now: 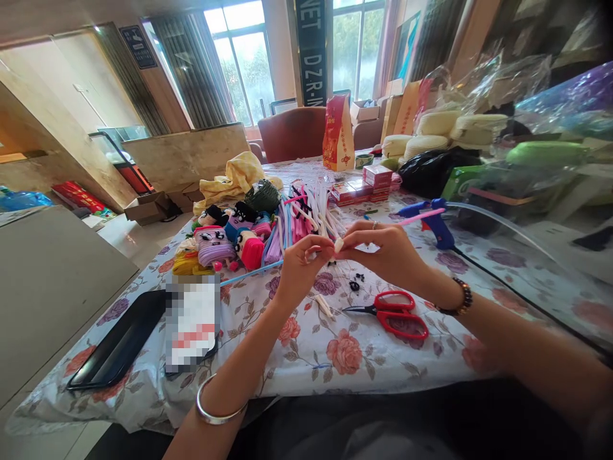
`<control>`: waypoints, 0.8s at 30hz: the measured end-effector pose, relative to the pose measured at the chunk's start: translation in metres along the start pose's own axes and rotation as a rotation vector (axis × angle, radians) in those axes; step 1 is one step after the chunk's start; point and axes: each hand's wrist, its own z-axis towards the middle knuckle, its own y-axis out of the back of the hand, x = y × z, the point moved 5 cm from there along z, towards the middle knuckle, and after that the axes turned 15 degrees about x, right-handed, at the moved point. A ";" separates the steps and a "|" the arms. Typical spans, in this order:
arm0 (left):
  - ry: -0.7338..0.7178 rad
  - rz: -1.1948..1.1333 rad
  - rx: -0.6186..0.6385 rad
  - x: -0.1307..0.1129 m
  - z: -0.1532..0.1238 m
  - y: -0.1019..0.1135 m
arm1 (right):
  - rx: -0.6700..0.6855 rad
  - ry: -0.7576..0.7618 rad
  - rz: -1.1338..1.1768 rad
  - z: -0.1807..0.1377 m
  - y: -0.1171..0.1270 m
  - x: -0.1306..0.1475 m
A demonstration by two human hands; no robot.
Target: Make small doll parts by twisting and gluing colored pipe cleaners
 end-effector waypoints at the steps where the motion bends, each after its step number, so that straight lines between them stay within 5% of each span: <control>1: -0.005 0.033 -0.027 0.000 0.000 0.002 | -0.010 -0.020 -0.017 0.000 -0.001 0.000; 12: 0.064 0.169 -0.092 -0.003 -0.004 0.004 | -0.035 -0.091 -0.140 -0.002 -0.003 -0.005; 24: 0.233 -0.283 -0.100 0.024 -0.003 0.002 | -0.073 -0.088 -0.222 -0.002 0.002 -0.002</control>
